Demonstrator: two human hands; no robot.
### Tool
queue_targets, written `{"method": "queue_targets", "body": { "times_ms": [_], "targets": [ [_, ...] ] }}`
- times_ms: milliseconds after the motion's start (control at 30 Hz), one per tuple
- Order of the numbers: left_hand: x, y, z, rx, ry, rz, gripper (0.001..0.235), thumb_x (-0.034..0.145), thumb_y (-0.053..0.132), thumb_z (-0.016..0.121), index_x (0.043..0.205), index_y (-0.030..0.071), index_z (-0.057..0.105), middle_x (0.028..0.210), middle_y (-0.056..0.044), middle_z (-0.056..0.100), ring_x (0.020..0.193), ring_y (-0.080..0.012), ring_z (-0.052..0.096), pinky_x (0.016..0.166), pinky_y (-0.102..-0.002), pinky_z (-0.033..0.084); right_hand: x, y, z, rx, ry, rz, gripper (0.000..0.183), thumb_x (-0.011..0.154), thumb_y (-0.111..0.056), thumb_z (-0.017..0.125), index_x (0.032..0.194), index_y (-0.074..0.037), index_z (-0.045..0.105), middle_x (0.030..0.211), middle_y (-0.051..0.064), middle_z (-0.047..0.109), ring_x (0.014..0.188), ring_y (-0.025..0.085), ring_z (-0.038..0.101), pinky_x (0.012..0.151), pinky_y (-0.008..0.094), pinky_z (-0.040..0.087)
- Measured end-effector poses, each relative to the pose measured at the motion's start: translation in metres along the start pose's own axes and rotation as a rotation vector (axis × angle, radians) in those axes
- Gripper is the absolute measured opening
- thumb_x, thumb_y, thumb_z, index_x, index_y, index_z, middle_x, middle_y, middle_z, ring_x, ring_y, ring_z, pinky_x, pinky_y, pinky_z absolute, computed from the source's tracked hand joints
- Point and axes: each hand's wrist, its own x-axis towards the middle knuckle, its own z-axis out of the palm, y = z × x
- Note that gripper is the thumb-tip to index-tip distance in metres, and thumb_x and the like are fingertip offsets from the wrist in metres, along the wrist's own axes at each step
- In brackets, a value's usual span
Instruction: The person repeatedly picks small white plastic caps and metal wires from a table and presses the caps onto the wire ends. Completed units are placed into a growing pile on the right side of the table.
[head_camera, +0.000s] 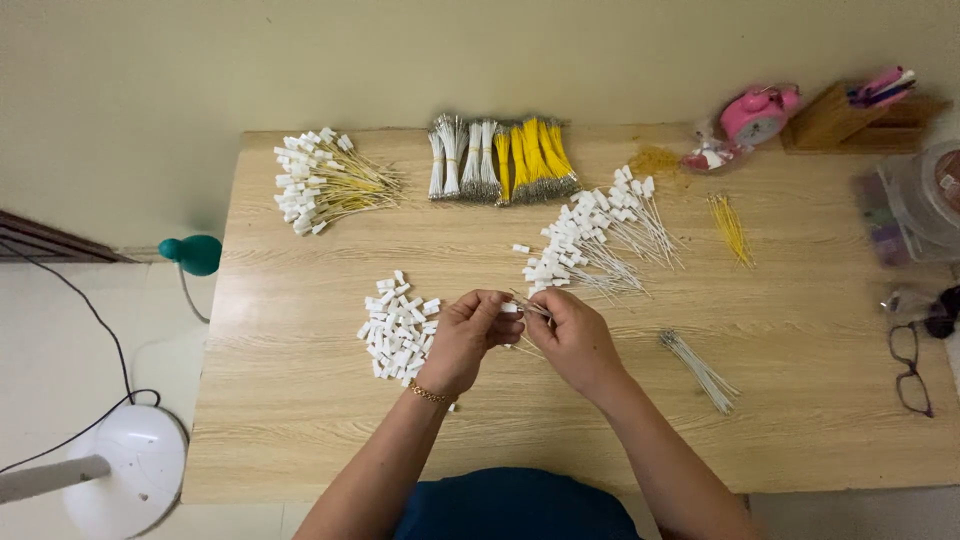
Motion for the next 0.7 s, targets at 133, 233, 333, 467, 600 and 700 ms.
{"method": "queue_targets", "body": {
  "times_ms": [133, 233, 333, 467, 600, 700],
  "targets": [
    [0.001, -0.012, -0.003, -0.020, 0.019, -0.018, 0.028, 0.104, 0.029, 0.060, 0.110, 0.003, 0.067, 0.090, -0.017, 0.076, 0.080, -0.0247, 0.078, 0.073, -0.036, 0.066, -0.003, 0.014, 0.010, 0.030, -0.040, 0.043, 0.013, 0.097, -0.019, 0.064, 0.098, -0.007, 0.068, 0.078, 0.018, 0.067, 0.076, 0.036, 0.069, 0.068, 0.045, 0.055],
    [0.004, -0.021, -0.009, 0.012, 0.029, -0.050, 0.027, 0.103, 0.029, 0.064, 0.109, 0.003, 0.068, 0.089, -0.019, 0.076, 0.076, -0.0265, 0.078, 0.069, -0.037, 0.067, -0.007, 0.017, 0.015, -0.054, -0.051, 0.038, 0.012, 0.093, -0.023, 0.068, 0.099, -0.013, 0.070, 0.082, 0.015, 0.070, 0.083, 0.035, 0.072, 0.071, 0.044, 0.056],
    [0.010, -0.032, -0.014, 0.024, 0.027, -0.063, 0.022, 0.103, 0.026, 0.064, 0.105, 0.005, 0.068, 0.089, -0.017, 0.076, 0.076, -0.0240, 0.078, 0.069, -0.036, 0.067, -0.009, 0.022, 0.019, -0.053, -0.047, 0.063, 0.012, 0.094, -0.023, 0.067, 0.098, -0.013, 0.070, 0.081, 0.015, 0.069, 0.082, 0.034, 0.072, 0.071, 0.043, 0.056],
    [0.020, -0.040, -0.025, 0.054, 0.040, -0.097, 0.020, 0.103, 0.026, 0.064, 0.101, 0.006, 0.066, 0.089, -0.015, 0.076, 0.077, -0.0231, 0.077, 0.070, -0.035, 0.067, -0.004, 0.055, 0.036, -0.090, -0.090, 0.072, 0.012, 0.094, -0.019, 0.066, 0.100, -0.009, 0.069, 0.083, 0.017, 0.070, 0.085, 0.038, 0.072, 0.072, 0.047, 0.057],
    [0.048, -0.044, -0.054, 1.110, 0.121, 0.058, 0.033, 0.096, 0.052, 0.067, 0.118, 0.030, 0.074, 0.103, 0.000, 0.079, 0.102, -0.0232, 0.076, 0.087, -0.043, 0.060, -0.004, 0.089, 0.070, -0.098, -0.101, 0.026, 0.011, 0.095, -0.015, 0.065, 0.098, -0.005, 0.070, 0.088, 0.021, 0.071, 0.092, 0.042, 0.071, 0.079, 0.049, 0.057],
    [0.069, -0.037, -0.083, 1.671, 0.366, 0.475, 0.028, 0.087, 0.043, 0.077, 0.110, 0.027, 0.075, 0.097, -0.003, 0.073, 0.090, -0.0282, 0.075, 0.075, -0.042, 0.060, -0.007, 0.107, 0.076, -0.160, -0.138, 0.039, 0.015, 0.095, -0.015, 0.063, 0.088, -0.003, 0.067, 0.081, 0.021, 0.066, 0.088, 0.041, 0.069, 0.076, 0.049, 0.054]
  ]
}}
